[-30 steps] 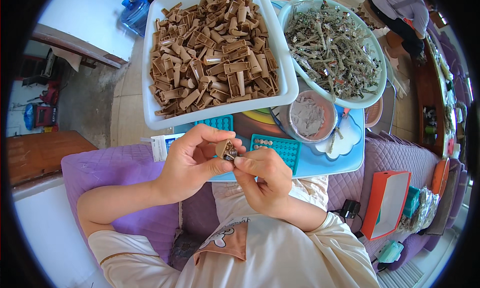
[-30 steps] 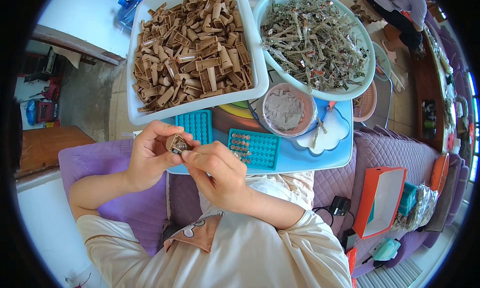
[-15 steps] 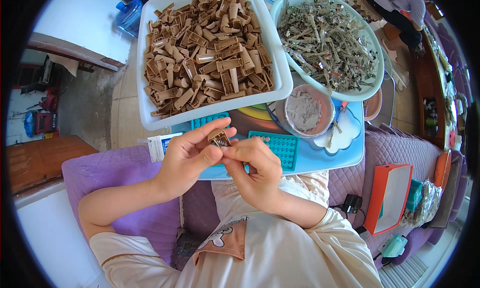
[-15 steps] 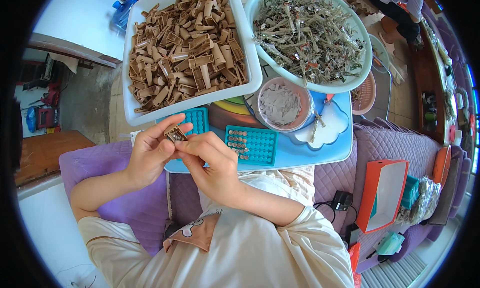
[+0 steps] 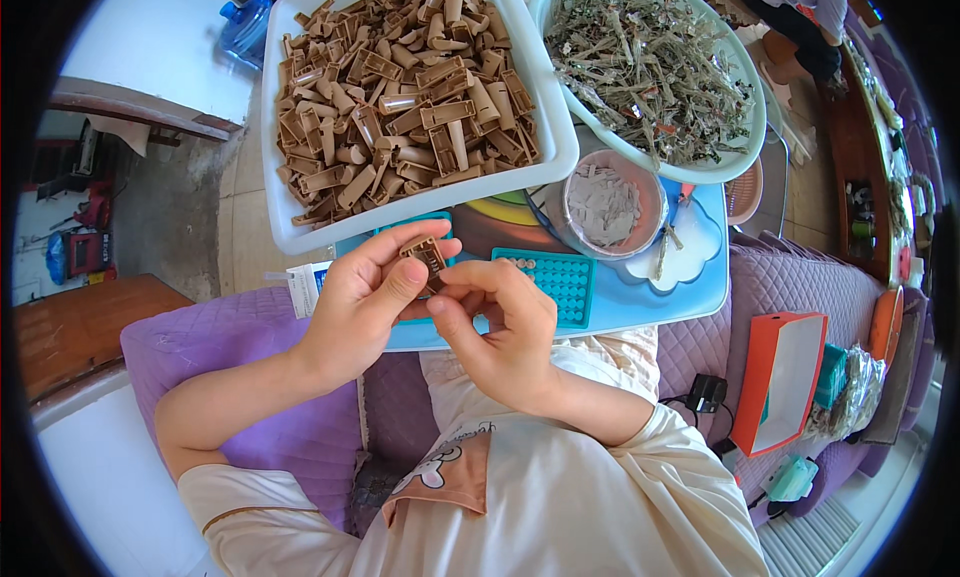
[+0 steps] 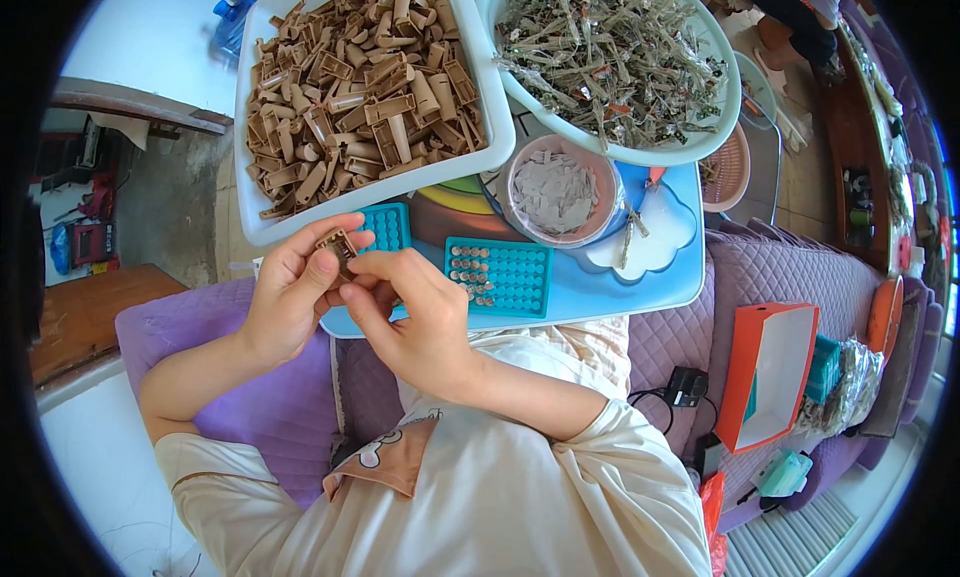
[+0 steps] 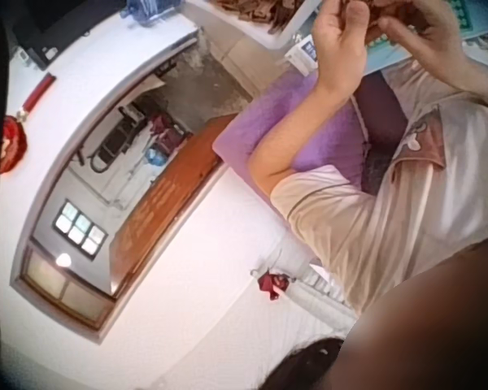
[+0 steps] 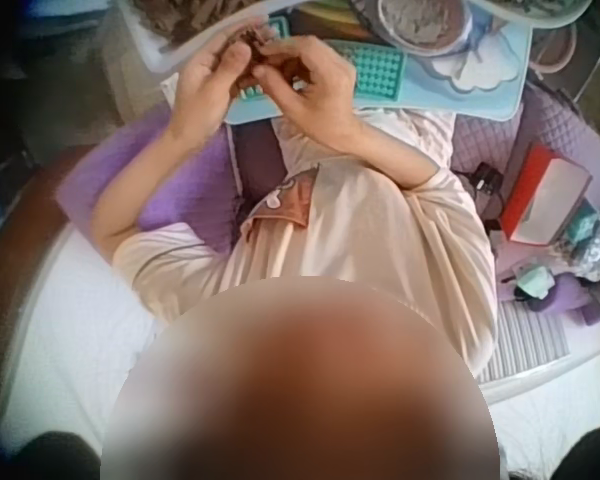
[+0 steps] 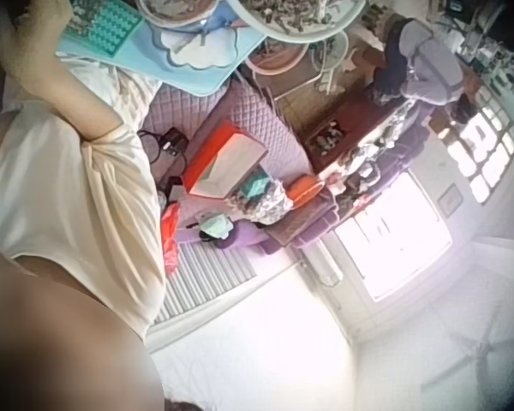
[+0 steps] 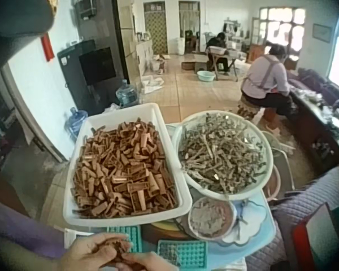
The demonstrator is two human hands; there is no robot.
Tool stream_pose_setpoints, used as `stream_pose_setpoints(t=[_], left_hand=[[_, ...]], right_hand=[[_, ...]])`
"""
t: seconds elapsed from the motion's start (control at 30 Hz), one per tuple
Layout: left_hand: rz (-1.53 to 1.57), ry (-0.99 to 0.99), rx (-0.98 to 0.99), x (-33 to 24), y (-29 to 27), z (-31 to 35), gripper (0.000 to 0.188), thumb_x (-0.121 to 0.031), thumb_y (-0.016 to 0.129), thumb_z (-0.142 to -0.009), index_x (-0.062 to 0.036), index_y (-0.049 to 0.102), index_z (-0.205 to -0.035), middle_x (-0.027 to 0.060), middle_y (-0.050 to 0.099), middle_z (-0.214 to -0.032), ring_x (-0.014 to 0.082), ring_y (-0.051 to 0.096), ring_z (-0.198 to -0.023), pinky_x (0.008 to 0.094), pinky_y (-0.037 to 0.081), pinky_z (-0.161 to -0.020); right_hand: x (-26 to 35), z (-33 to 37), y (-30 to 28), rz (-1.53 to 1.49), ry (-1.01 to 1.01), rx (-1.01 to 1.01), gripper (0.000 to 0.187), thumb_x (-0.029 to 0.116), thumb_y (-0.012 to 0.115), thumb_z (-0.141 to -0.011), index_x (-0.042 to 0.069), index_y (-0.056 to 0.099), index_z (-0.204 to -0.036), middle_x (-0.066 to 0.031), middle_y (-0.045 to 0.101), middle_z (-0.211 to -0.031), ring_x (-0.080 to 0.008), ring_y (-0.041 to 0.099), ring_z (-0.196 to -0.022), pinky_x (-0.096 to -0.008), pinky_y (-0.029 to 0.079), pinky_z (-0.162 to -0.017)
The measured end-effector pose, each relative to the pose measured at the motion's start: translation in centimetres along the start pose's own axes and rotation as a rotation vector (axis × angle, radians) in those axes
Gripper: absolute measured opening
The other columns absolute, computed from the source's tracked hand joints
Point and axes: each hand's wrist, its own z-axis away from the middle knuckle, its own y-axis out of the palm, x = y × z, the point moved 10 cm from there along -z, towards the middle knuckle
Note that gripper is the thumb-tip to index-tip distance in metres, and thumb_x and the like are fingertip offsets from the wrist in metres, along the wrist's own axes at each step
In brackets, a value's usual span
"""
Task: The person assembles small cardboard components by hand, inserting small white pieces into them.
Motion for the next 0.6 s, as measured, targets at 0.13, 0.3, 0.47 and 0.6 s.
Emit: stream_pose_setpoints(t=[0.13, 0.3, 0.47, 0.6], left_hand=[[-0.1, 0.057, 0.021, -1.1, 0.2, -0.1, 0.035, -0.024, 0.046, -0.087, -0.0019, 0.041, -0.114, 0.0082, 0.052, -0.103, 0.0147, 0.054, -0.09, 0.0273, 0.048, -0.076], [-0.134, 0.148, -0.023, -1.9, 0.1, -0.2, 0.032, -0.024, 0.046, -0.087, -0.0025, 0.043, -0.11, 0.0078, 0.051, -0.099, 0.0145, 0.055, -0.087, 0.0267, 0.049, -0.072], [-0.173, 0.195, -0.082, -2.0, -0.6, 0.0, 0.029, -0.024, 0.047, -0.086, -0.0042, 0.042, -0.108, 0.007, 0.051, -0.1, 0.0133, 0.055, -0.086, 0.0226, 0.049, -0.062], [-0.168, 0.273, -0.096, -2.7, -0.2, 0.3, 0.029, -0.022, 0.047, -0.086, -0.0048, 0.04, -0.108, 0.0064, 0.05, -0.099, 0.0124, 0.054, -0.086, 0.0204, 0.048, -0.056]], right_hand=[[-0.5, 0.7, -0.4, -0.009, 0.034, -0.062, 0.021, -0.009, 0.058, -0.071, -0.001, 0.049, -0.088, -0.004, 0.048, -0.076, -0.0058, 0.047, -0.057, -0.0178, 0.038, -0.047], [-3.3, 1.7, 0.0, -0.265, 0.305, -0.121, 0.017, -0.004, 0.053, -0.078, 0.002, 0.042, -0.088, -0.001, 0.044, -0.078, -0.0035, 0.043, -0.059, -0.0169, 0.036, -0.05], [-3.8, 1.9, 0.8, -0.356, 0.408, -0.104, 0.016, 0.0, 0.052, -0.081, 0.003, 0.04, -0.09, -0.0003, 0.043, -0.08, -0.0028, 0.043, -0.061, -0.0164, 0.035, -0.049], [-3.4, 1.8, 0.4, -0.341, 0.34, -0.127, 0.016, 0.001, 0.052, -0.081, 0.004, 0.04, -0.091, 0.0, 0.043, -0.081, -0.0025, 0.042, -0.062, -0.0163, 0.035, -0.048]])
